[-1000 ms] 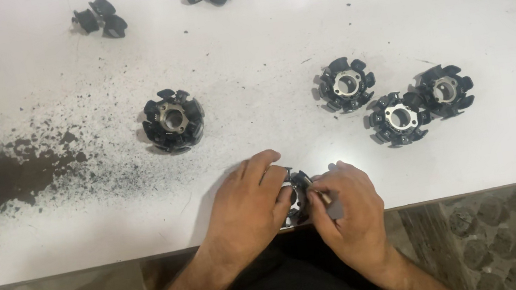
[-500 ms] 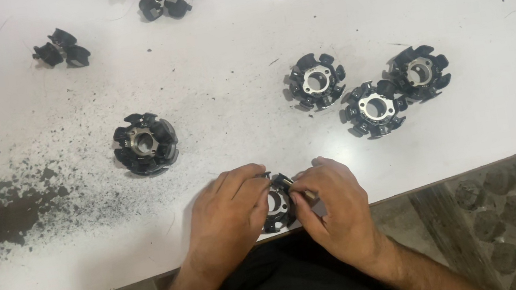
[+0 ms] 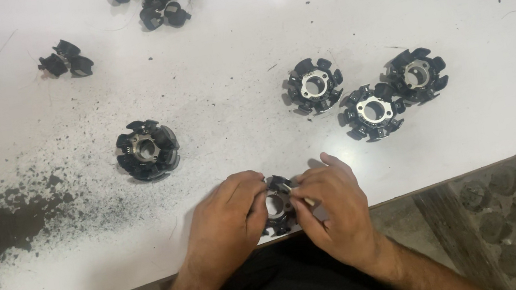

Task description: The person sits at a white workbench fitting black rubber rollers onto the hubs of omnidirectional wheels, using a small hand tool to press each roller into place. Finished wheel hubs accumulate on the table as the person works through the loose rollers one at a time.

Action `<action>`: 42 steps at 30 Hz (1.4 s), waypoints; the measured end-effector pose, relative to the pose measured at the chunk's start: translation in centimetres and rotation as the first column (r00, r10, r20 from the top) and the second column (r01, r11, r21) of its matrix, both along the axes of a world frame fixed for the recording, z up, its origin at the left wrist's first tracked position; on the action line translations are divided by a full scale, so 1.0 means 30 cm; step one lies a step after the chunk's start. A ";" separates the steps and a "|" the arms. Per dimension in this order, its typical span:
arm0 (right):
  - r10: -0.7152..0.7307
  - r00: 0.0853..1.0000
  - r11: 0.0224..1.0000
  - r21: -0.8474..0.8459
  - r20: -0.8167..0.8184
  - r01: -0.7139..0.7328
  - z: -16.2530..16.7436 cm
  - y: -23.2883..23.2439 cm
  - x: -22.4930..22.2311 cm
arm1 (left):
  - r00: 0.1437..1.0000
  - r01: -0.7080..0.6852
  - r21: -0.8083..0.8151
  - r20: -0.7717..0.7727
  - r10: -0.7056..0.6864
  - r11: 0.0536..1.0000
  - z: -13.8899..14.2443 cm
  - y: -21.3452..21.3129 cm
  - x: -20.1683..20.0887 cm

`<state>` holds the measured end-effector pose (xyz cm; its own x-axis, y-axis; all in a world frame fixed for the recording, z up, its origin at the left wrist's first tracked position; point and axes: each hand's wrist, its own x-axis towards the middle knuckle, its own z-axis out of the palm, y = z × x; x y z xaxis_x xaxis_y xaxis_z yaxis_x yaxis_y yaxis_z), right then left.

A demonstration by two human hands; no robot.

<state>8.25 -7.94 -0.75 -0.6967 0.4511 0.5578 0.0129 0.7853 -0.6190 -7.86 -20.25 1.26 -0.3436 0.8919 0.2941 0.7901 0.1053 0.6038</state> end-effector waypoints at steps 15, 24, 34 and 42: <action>0.048 0.998 0.996 0.079 0.028 -0.050 -0.049 -0.015 0.001 | 0.996 -0.036 -0.011 0.076 0.037 0.999 -0.010 -0.018 0.004; 0.047 0.999 0.990 0.135 -0.006 -0.046 -0.063 -0.033 -0.019 | 0.995 -0.026 0.001 0.092 0.026 1.000 -0.020 -0.035 0.005; 0.048 0.999 0.987 0.157 -0.018 -0.045 -0.059 -0.041 -0.031 | 0.993 -0.033 0.006 0.114 0.032 0.999 -0.029 -0.051 0.003; 0.036 0.999 0.984 0.176 0.011 -0.038 -0.059 -0.046 -0.030 | 0.988 -0.026 -0.004 0.149 0.027 1.000 -0.044 -0.065 0.014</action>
<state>7.34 -9.33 -2.52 -0.7158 0.3199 0.6208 -0.0138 0.8822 -0.4706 -7.44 -22.21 -0.05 -0.4069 0.8825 0.2360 0.6883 0.1264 0.7143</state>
